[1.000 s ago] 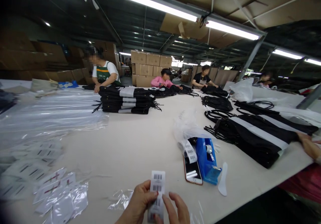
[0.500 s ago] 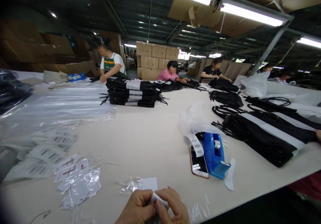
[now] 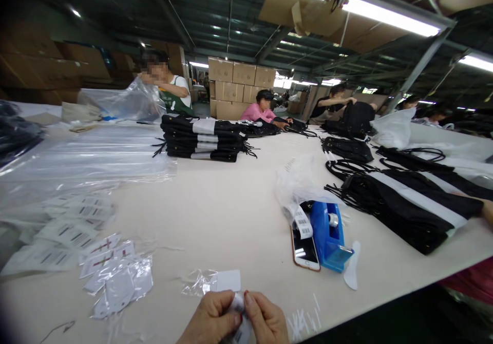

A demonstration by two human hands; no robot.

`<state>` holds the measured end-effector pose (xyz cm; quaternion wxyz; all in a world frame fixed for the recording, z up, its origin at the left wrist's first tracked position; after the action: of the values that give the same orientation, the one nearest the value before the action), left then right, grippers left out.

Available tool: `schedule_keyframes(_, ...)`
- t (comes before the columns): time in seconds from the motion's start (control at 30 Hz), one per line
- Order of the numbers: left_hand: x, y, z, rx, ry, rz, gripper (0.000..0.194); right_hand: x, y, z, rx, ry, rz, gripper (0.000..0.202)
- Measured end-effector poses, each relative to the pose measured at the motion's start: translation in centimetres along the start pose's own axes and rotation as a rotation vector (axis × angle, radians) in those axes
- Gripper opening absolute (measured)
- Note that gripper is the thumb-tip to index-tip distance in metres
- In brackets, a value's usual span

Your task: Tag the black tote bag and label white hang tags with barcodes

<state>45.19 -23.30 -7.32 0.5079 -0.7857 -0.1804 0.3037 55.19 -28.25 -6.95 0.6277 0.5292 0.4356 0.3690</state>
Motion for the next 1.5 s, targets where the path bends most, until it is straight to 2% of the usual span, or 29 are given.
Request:
schedule_keyframes(0.1, 0.6, 1.1, 0.0, 0.006, 0.024, 0.007, 0.009, 0.6, -0.9, 0.8, 0.102, -0.152, -0.128, 0.041)
schedule_keyframes(0.17, 1.4, 1.7, 0.1, -0.036, 0.030, 0.017, 0.013, 1.2, -1.1, 2.0, 0.139, -0.311, -0.099, 0.047)
schedule_keyframes(0.2, 2.1, 1.9, 0.2, -0.056, 0.015, 0.018, 0.015, 1.4, -0.8, 2.8, 0.111, -0.381, -0.028, 0.050)
schedule_keyframes(0.3, 4.6, 1.2, 0.5, -0.084, -0.073, -0.010, 0.019, 1.8, 1.0, 5.2, -0.214, -0.494, 0.336, 0.053)
schedule_keyframes(0.4, 7.1, -0.7, 0.4, -0.014, -0.101, -0.041, 0.029, 1.0, 3.9, 6.3, -0.657, -0.501, 0.788, 0.052)
schedule_keyframes(0.47, 7.7, -2.4, 0.5, 0.155, -0.192, -0.099, 0.036, 0.0, 5.6, 6.4, -0.859, -0.499, 1.053, 0.055)
schedule_keyframes(0.53, 7.0, -3.8, 0.5, 0.317, -0.294, -0.155, 0.029, -1.0, 7.0, 6.3, -0.963, -0.504, 1.217, 0.055)
schedule_keyframes(0.57, 6.3, -4.1, 0.3, 0.328, -0.285, -0.141, 0.022, -1.4, 7.6, 6.2, -0.985, -0.507, 1.272, 0.055)
schedule_keyframes(0.6, 5.6, -4.2, -0.1, 0.278, -0.219, -0.095, 0.020, -1.7, 8.0, 6.1, -0.989, -0.514, 1.308, 0.053)
schedule_keyframes(0.7, 2.7, -3.9, -1.4, -0.014, 0.069, 0.100, 0.036, -2.3, 8.3, 5.6, -0.971, -0.508, 1.360, 0.046)
schedule_keyframes(0.77, 1.1, -4.0, -1.9, -0.115, 0.184, 0.150, 0.041, -2.4, 8.0, 5.4, -0.952, -0.491, 1.378, 0.041)
schedule_keyframes(0.83, 0.2, -4.3, -1.9, -0.137, 0.203, 0.169, 0.040, -2.1, 7.5, 5.3, -0.935, -0.410, 1.358, 0.043)
schedule_keyframes(0.9, -0.2, -4.7, -1.6, -0.141, 0.158, 0.158, 0.033, -1.4, 6.7, 5.2, -0.868, -0.266, 1.245, 0.054)
schedule_keyframes(0.97, -0.4, -5.2, -1.4, -0.162, 0.130, 0.128, 0.025, -0.3, 5.5, 4.9, -0.727, -0.091, 0.998, 0.066)
schedule_keyframes(1.1, -0.9, -5.7, -1.9, -0.215, 0.213, 0.098, 0.017, 1.2, 2.2, 3.4, -0.291, 0.210, 0.415, 0.074)
schedule_keyframes(1.17, -1.2, -5.5, -1.9, -0.212, 0.228, 0.093, 0.012, 1.3, 1.0, 2.4, -0.082, 0.315, 0.222, 0.076)
schedule_keyframes(1.27, -1.3, -4.9, -1.8, -0.200, 0.222, 0.109, 0.009, 1.3, 0.2, 1.1, 0.138, 0.441, 0.046, 0.079)
schedule_keyframes(1.33, -1.2, -4.5, -1.3, -0.207, 0.143, 0.096, 0.008, 1.4, 0.1, 0.6, 0.302, 0.430, 0.001, 0.078)
schedule_keyframes(1.37, -1.0, -4.3, -0.9, -0.217, 0.061, 0.073, 0.008, 1.4, 0.0, 0.5, 0.396, 0.372, -0.019, 0.074)
schedule_keyframes(1.43, -0.8, -3.9, 0.3, -0.228, -0.155, 0.021, 0.010, 1.5, -0.5, 0.5, 0.548, 0.181, -0.074, 0.059)
schedule_keyframes(1.5, -0.7, -3.2, 1.3, -0.225, -0.350, -0.011, 0.013, 1.3, -1.3, 0.4, 0.569, -0.001, -0.130, 0.043)
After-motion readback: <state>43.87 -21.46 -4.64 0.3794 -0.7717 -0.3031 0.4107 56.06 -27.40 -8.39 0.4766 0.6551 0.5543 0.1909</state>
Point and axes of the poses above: each hand's wrist, its own x-axis towards the middle knuckle, its own z-axis out of the back of the hand, y = z × x, the point moved 4 cm from there along x, towards the middle knuckle, and after that the axes turned 5 degrees about y, right-handed, at the moved point
